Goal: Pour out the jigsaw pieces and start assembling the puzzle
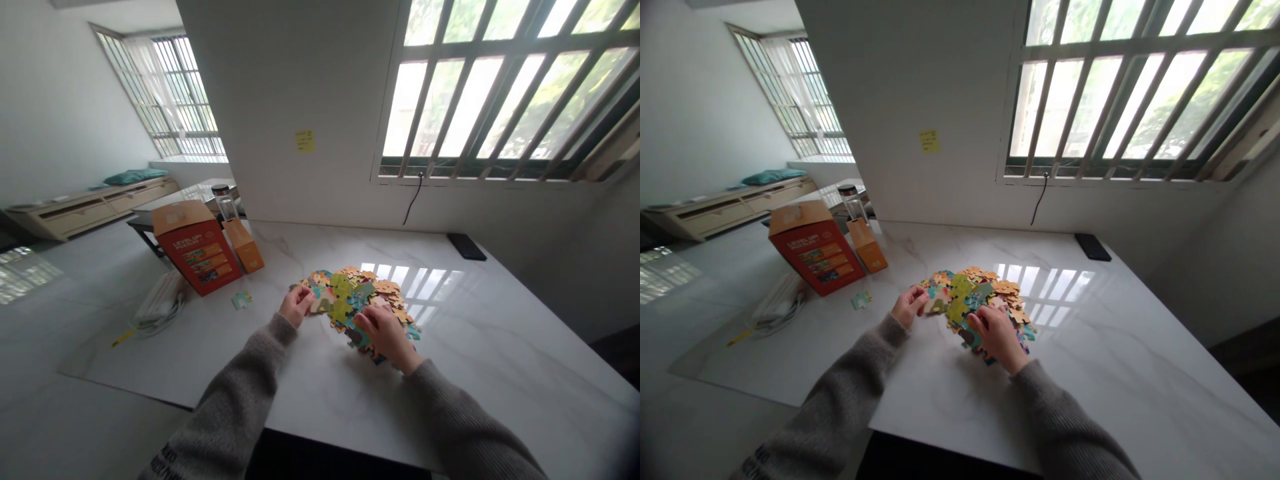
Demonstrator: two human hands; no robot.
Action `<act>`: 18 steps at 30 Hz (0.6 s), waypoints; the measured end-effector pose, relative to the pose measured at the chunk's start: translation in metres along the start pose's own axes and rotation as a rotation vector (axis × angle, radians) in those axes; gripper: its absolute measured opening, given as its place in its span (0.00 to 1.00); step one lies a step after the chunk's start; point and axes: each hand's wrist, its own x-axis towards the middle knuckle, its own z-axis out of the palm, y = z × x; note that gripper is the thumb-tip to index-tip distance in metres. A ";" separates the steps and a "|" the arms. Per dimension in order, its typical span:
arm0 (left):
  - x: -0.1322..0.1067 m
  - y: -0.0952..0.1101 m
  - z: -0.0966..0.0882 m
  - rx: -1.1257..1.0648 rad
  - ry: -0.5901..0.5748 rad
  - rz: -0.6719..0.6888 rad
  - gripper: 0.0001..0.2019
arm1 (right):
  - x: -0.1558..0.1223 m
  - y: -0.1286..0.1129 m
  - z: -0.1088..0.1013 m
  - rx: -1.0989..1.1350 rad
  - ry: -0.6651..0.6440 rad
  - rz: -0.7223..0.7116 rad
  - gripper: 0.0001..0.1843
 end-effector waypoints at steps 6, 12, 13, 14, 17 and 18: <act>0.001 -0.017 -0.109 0.370 0.399 0.001 0.19 | -0.005 0.002 -0.002 0.031 0.048 0.008 0.20; -0.003 -0.023 -0.198 0.990 0.622 -0.208 0.12 | -0.004 0.000 0.004 0.131 0.034 0.017 0.13; -0.005 -0.023 -0.204 1.059 0.629 -0.214 0.11 | -0.004 0.000 0.005 0.158 0.014 0.021 0.13; -0.006 -0.022 -0.206 1.113 0.643 -0.203 0.11 | -0.004 -0.001 0.006 0.189 -0.007 0.025 0.13; -0.008 -0.018 -0.193 1.184 0.718 -0.085 0.11 | -0.004 -0.005 0.007 0.324 -0.053 0.054 0.16; -0.008 -0.015 -0.182 1.166 0.722 -0.020 0.12 | -0.004 -0.007 0.007 0.379 -0.060 0.076 0.16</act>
